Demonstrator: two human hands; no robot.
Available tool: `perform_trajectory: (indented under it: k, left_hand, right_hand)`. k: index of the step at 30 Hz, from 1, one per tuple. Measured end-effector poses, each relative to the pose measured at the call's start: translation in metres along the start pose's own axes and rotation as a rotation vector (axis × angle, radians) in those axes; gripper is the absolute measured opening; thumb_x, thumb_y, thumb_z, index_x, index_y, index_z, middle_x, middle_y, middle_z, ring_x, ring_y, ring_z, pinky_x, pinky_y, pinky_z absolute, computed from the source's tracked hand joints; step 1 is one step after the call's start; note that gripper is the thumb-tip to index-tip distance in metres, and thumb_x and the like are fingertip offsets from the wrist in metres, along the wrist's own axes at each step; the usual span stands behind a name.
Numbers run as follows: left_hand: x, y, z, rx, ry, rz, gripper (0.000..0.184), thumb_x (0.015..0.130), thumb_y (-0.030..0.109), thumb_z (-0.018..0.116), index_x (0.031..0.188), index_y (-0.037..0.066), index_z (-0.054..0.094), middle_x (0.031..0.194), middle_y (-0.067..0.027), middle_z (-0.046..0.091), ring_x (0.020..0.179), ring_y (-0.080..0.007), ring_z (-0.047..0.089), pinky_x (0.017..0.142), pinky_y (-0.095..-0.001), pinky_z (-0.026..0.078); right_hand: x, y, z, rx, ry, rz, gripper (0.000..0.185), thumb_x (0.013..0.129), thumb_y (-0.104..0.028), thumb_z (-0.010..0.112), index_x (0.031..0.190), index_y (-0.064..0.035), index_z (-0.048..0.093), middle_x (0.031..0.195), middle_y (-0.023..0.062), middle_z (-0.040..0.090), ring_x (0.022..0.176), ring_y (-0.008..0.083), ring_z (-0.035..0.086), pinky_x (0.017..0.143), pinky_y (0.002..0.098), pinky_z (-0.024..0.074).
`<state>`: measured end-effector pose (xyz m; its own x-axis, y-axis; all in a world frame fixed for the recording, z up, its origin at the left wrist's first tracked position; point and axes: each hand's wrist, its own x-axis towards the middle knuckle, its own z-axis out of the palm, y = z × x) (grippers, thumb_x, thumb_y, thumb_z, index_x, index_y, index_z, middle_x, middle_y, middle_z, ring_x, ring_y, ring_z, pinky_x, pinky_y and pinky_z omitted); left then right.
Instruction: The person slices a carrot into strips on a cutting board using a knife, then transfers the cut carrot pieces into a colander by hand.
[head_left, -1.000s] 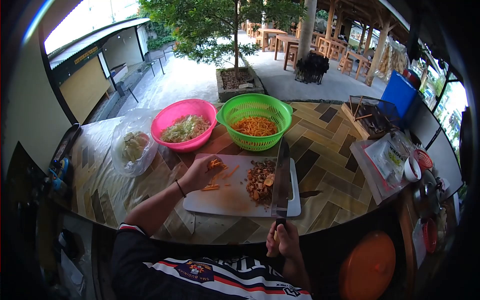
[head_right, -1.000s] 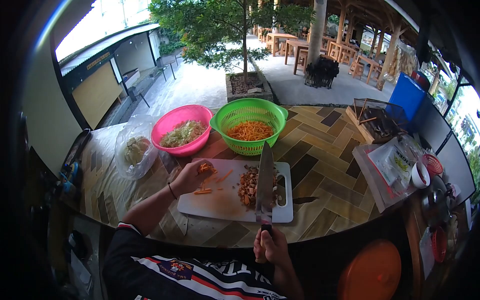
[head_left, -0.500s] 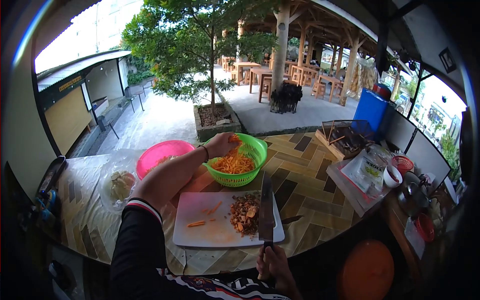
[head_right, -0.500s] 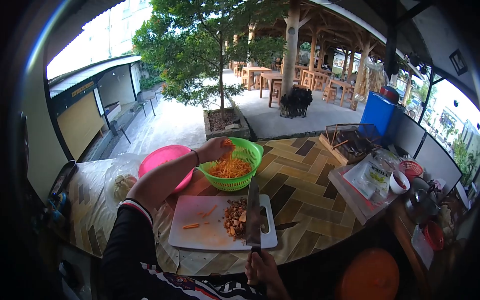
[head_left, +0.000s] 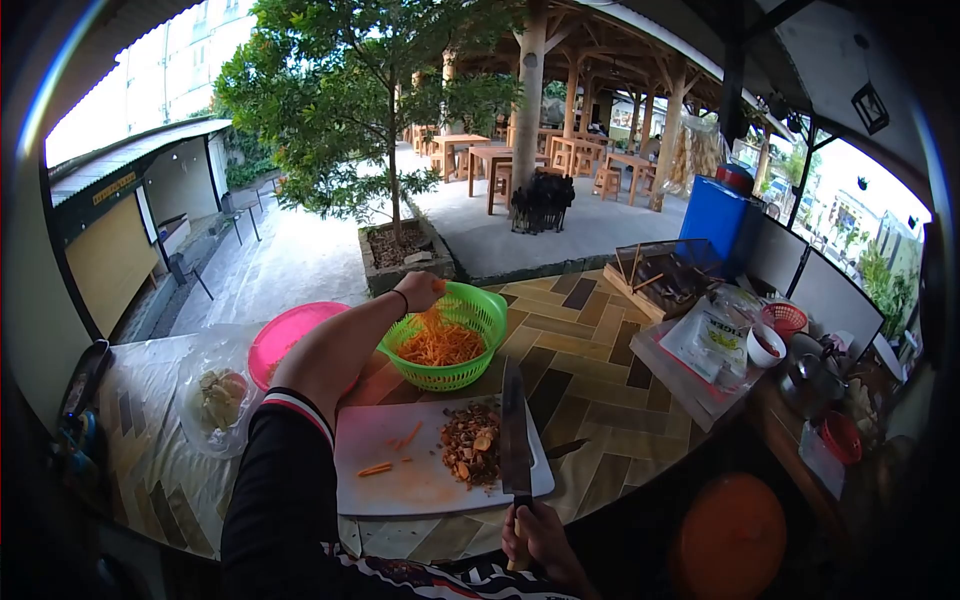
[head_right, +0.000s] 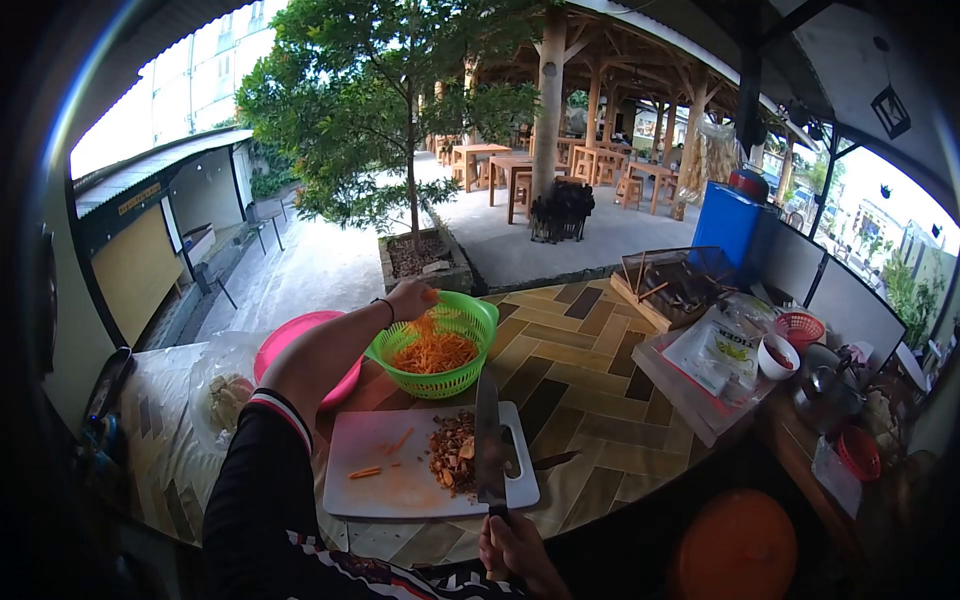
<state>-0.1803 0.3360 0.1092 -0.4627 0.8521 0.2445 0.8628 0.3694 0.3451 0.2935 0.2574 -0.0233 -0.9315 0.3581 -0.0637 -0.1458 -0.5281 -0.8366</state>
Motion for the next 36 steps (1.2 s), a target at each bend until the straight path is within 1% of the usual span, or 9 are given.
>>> perform_trajectory:
  k: [3, 9, 12, 15, 21, 28, 31, 33, 36]
  left_hand:
    - [-0.005, 0.009, 0.000, -0.050, -0.046, -0.122, 0.035, 0.093, 0.037, 0.060, 0.092, 0.003, 0.070, 0.078, -0.0174, 0.070, 0.069, -0.0281, 0.071, 0.069, -0.0403, 0.057]
    - [-0.021, 0.024, -0.016, 0.265, -0.319, -0.226, 0.034, 0.094, 0.031, 0.061, 0.098, -0.001, 0.073, 0.084, -0.0170, 0.072, 0.072, -0.0268, 0.072, 0.070, -0.0393, 0.059]
    - [-0.015, 0.005, -0.006, 0.359, -0.323, -0.177, 0.022, 0.090, 0.021, 0.064, 0.092, 0.002, 0.075, 0.086, -0.0171, 0.073, 0.079, -0.0281, 0.072, 0.073, -0.0395, 0.059]
    - [-0.011, -0.034, 0.015, 0.210, 0.022, -0.025, 0.014, 0.084, 0.012, 0.066, 0.090, 0.006, 0.077, 0.087, -0.0168, 0.073, 0.085, -0.0301, 0.072, 0.077, -0.0397, 0.058]
    - [-0.028, -0.015, -0.003, 0.246, -0.119, -0.103, 0.027, 0.078, 0.006, 0.068, 0.103, 0.012, 0.076, 0.097, -0.0147, 0.073, 0.090, -0.0297, 0.071, 0.078, -0.0391, 0.057]
    - [-0.053, -0.012, -0.004, 0.367, -0.616, 0.134, 0.044, 0.088, 0.033, 0.056, 0.129, 0.021, 0.065, 0.125, -0.0088, 0.067, 0.111, -0.0262, 0.063, 0.097, -0.0377, 0.048]
    - [-0.090, 0.015, -0.022, 0.108, -0.349, 0.002, 0.049, 0.079, 0.002, 0.058, 0.126, 0.014, 0.066, 0.120, -0.0152, 0.066, 0.114, -0.0299, 0.060, 0.094, -0.0385, 0.050]
    - [-0.131, 0.025, -0.028, -0.038, 0.202, 0.359, 0.049, 0.073, -0.006, 0.058, 0.119, 0.008, 0.067, 0.112, -0.0173, 0.065, 0.109, -0.0316, 0.061, 0.091, -0.0384, 0.051]
    - [-0.219, 0.064, -0.044, -0.176, 0.234, 0.312, 0.034, 0.082, 0.002, 0.060, 0.114, 0.008, 0.067, 0.109, -0.0155, 0.063, 0.104, -0.0327, 0.060, 0.092, -0.0410, 0.050]
  right_hand:
    - [-0.001, 0.001, 0.000, 0.005, -0.003, -0.001, 0.030, 0.103, -0.032, 0.051, 0.099, -0.0029, 0.052, 0.067, 0.0073, 0.055, 0.054, 0.0177, 0.056, 0.050, 0.0318, 0.0475]
    - [-0.002, -0.005, 0.002, -0.024, -0.008, 0.034, 0.030, 0.103, -0.033, 0.052, 0.100, -0.0032, 0.052, 0.068, 0.0072, 0.055, 0.055, 0.0178, 0.057, 0.051, 0.0317, 0.0480]
    - [-0.003, -0.008, 0.004, -0.021, -0.004, 0.064, 0.029, 0.103, -0.032, 0.052, 0.101, -0.0032, 0.052, 0.068, 0.0073, 0.055, 0.055, 0.0179, 0.057, 0.051, 0.0319, 0.0482]
    - [-0.002, -0.009, 0.003, -0.034, -0.010, 0.066, 0.029, 0.103, -0.032, 0.052, 0.100, -0.0034, 0.052, 0.068, 0.0075, 0.055, 0.055, 0.0182, 0.057, 0.051, 0.0322, 0.0482]
    - [-0.001, -0.008, 0.002, -0.038, -0.020, 0.058, 0.029, 0.103, -0.033, 0.052, 0.099, -0.0037, 0.051, 0.065, 0.0079, 0.054, 0.054, 0.0190, 0.057, 0.051, 0.0323, 0.0479]
    - [0.000, -0.006, 0.001, -0.070, 0.003, 0.026, 0.029, 0.103, -0.032, 0.052, 0.098, -0.0033, 0.051, 0.064, 0.0086, 0.053, 0.051, 0.0195, 0.055, 0.047, 0.0321, 0.0464]
    - [-0.001, -0.009, 0.004, -0.065, 0.043, 0.065, 0.029, 0.102, -0.032, 0.053, 0.100, -0.0035, 0.050, 0.066, 0.0090, 0.054, 0.052, 0.0196, 0.056, 0.047, 0.0320, 0.0470]
    - [-0.002, -0.010, 0.006, -0.090, 0.090, 0.073, 0.029, 0.102, -0.032, 0.053, 0.101, -0.0036, 0.051, 0.068, 0.0092, 0.056, 0.053, 0.0194, 0.056, 0.047, 0.0325, 0.0484]
    - [-0.004, -0.004, 0.004, -0.068, 0.072, 0.027, 0.028, 0.103, -0.032, 0.052, 0.101, -0.0032, 0.051, 0.069, 0.0092, 0.056, 0.053, 0.0186, 0.057, 0.047, 0.0326, 0.0488]
